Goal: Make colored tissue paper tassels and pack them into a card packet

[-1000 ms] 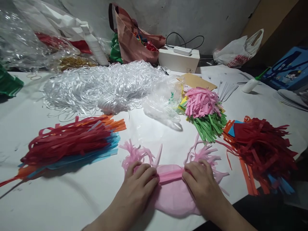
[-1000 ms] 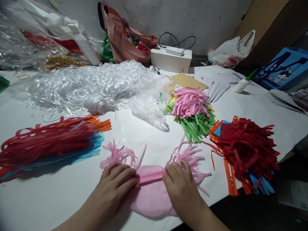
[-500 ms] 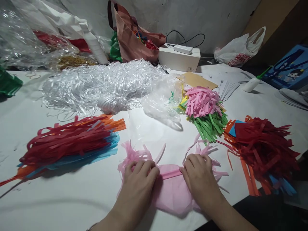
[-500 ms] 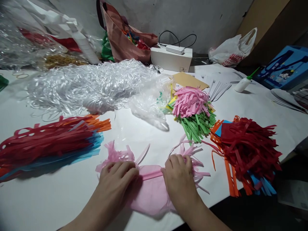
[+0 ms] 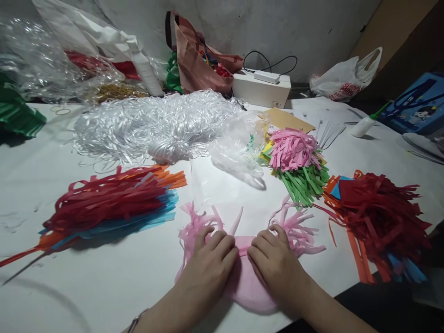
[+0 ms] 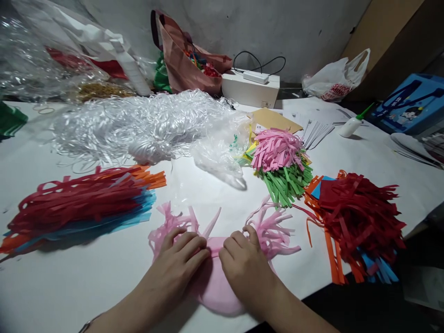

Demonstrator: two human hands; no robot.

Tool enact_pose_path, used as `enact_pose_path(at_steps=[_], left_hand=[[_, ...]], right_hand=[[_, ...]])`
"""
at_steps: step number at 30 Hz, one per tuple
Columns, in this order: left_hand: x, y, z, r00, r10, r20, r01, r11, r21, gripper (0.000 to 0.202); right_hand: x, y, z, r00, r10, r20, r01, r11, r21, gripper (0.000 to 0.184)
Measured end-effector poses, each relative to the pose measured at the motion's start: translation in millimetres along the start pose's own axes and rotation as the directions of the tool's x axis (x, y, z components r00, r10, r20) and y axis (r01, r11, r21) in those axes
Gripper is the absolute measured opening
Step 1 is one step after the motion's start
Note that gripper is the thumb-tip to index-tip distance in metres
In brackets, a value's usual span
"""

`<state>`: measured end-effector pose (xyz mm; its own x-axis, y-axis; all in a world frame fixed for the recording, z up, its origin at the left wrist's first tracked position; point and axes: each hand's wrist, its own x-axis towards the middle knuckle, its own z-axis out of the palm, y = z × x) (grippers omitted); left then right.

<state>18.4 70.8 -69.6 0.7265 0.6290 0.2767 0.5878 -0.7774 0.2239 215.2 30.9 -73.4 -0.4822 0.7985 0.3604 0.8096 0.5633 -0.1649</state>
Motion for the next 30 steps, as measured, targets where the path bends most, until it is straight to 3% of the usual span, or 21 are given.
enact_pose_path(at_steps=[3, 8, 12, 16, 20, 25, 30], left_hand=[[1, -4, 4.1, 1.000, 0.021, -0.015, -0.021, 1.000, -0.007, 0.012], [0, -5, 1.6, 0.992, -0.119, 0.045, 0.125, 0.974, -0.187, 0.018], [-3, -1, -1.5, 0.996, -0.084, 0.007, 0.084, 0.983, -0.162, 0.021], [-8, -1, 1.1, 0.997, -0.066, -0.035, 0.062, 0.992, -0.106, 0.020], [-12, -1, 0.6, 0.992, -0.095, -0.081, 0.094, 0.995, -0.027, 0.019], [-3, 6, -9.3, 0.975, -0.218, 0.044, 0.219, 0.976, -0.016, 0.022], [16, 9, -14.5, 0.910, -0.348, 0.226, 0.334, 0.937, 0.098, 0.017]], right_hand=[[1, -1, -1, 1.000, 0.004, 0.023, -0.004, 1.000, 0.007, 0.020], [6, -4, -1, 0.996, -0.056, 0.063, 0.063, 0.991, -0.115, 0.020], [4, -5, -1, 0.995, -0.074, 0.063, 0.083, 0.985, -0.150, 0.018], [-2, 1, -6, 0.991, 0.005, 0.135, 0.012, 0.993, -0.121, 0.020], [-8, 11, -8, 0.985, 0.131, 0.113, -0.127, 0.991, -0.046, 0.024], [-4, 10, -8, 0.959, 0.265, 0.098, -0.266, 0.964, -0.005, 0.019], [8, 9, -9, 0.924, 0.365, 0.113, -0.369, 0.929, 0.018, 0.016]])
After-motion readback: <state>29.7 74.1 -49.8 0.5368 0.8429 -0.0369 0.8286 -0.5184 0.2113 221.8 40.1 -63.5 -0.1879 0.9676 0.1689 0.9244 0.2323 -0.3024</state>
